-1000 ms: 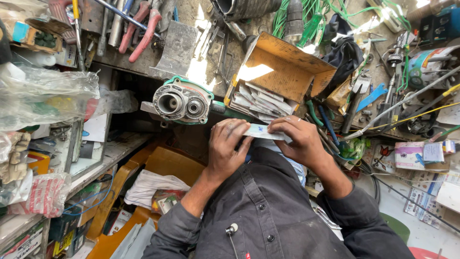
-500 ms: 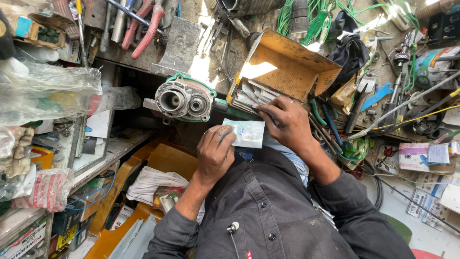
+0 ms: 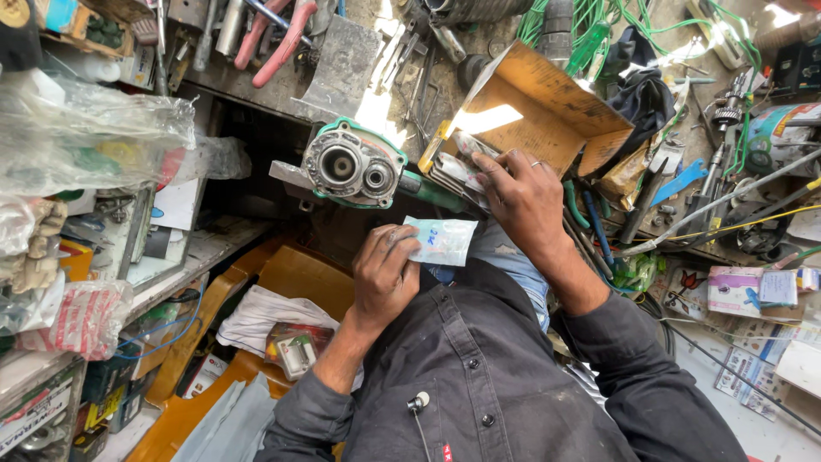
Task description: The person works on a disassembled water pump housing clamped at a cluttered workbench. They use a screwdriver on the pump body, open a cardboard box of spare parts, handle small components, and apply a substance from a packet onto a pump part by hand.
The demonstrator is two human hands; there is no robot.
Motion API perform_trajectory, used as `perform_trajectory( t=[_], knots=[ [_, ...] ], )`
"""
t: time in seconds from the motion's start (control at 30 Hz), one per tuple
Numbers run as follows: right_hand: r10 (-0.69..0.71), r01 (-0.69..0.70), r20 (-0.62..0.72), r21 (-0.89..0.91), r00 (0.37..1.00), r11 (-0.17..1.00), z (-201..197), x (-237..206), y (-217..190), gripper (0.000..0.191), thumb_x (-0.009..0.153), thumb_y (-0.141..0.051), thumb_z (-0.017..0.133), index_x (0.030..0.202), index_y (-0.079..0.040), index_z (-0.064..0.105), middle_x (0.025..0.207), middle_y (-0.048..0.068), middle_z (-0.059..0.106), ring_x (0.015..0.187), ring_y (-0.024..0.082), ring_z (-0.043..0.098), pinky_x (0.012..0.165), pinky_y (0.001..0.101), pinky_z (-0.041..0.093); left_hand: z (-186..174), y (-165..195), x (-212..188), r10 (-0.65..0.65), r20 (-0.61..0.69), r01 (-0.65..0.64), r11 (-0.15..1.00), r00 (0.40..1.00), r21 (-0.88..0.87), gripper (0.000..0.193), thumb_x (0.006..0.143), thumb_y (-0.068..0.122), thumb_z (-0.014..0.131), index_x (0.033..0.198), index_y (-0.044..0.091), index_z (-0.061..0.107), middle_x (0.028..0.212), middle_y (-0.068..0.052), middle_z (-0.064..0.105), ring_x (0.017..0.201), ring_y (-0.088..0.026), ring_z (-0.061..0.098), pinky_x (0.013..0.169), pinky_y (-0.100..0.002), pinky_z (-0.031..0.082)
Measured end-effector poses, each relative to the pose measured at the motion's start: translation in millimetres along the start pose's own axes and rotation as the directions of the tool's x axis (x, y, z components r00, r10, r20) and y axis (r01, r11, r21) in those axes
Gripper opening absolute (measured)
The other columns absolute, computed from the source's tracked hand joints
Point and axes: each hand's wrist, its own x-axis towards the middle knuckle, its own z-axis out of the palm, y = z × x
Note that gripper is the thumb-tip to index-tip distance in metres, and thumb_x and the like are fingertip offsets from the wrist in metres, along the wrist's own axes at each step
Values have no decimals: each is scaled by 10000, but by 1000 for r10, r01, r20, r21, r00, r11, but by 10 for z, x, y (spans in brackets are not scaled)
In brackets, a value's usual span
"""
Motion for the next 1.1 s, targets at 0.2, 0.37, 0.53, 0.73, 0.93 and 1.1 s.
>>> perform_trajectory(
  t=[0.2, 0.37, 0.53, 0.73, 0.93, 1.1],
  knots=[
    [-52, 48, 63, 55, 997, 997, -50, -60, 60, 344, 866, -161, 761, 1207, -201, 737, 1048, 56, 632, 930, 286, 636, 760, 408, 495, -11, -14, 7, -3, -1, 3, 1000, 1000, -15, 277, 749, -84, 744, 979, 23, 632, 1097, -108, 697, 1047, -339, 670, 905, -421, 560],
    [-34, 33, 150, 6, 988, 999, -100, -57, 29, 351, 933, -180, 720, 1278, -121, 736, 1124, 83, 612, 1021, 295, 578, 835, 422, 470, -11, -20, 10, -11, 7, 11, 999, 1000, -30, 282, 734, -91, 735, 970, 21, 630, 1094, -108, 698, 1042, -336, 673, 898, -417, 562],
    [-92, 112, 181, -101, 979, 989, -69, -35, -4, 341, 966, -289, 701, 1230, -78, 743, 1170, 93, 612, 1098, 285, 530, 876, 428, 434, 27, -7, 14, 4, 8, -4, 999, 1000, -42, 283, 746, -91, 749, 978, 22, 633, 1089, -102, 697, 1042, -325, 674, 886, -408, 564],
    [-56, 60, 109, -34, 992, 998, -56, -38, 19, 161, 920, -188, 761, 1047, -89, 764, 1113, 86, 624, 1050, 300, 576, 856, 404, 503, 34, 22, 36, 19, 5, -19, 999, 1000, -36, 297, 723, -109, 723, 975, 20, 635, 1091, -105, 699, 1045, -329, 671, 884, -411, 565],
    [217, -226, 63, 324, 974, 919, -168, -59, 65, 120, 916, -146, 811, 982, -49, 786, 993, 98, 678, 834, 267, 686, 715, 378, 534, 33, 28, 119, 55, 10, -54, 997, 998, -45, 279, 738, -99, 717, 975, 16, 626, 1100, -112, 697, 1046, -331, 667, 898, -418, 562],
    [263, -250, 15, 367, 965, 896, -198, -102, 173, 121, 969, -123, 756, 1005, -8, 769, 985, 134, 714, 870, 285, 707, 758, 365, 544, 114, 4, 245, 79, 45, -78, 997, 996, -17, 265, 753, -90, 683, 993, 10, 632, 1125, -134, 690, 1100, -340, 650, 941, -441, 552]
  ],
)
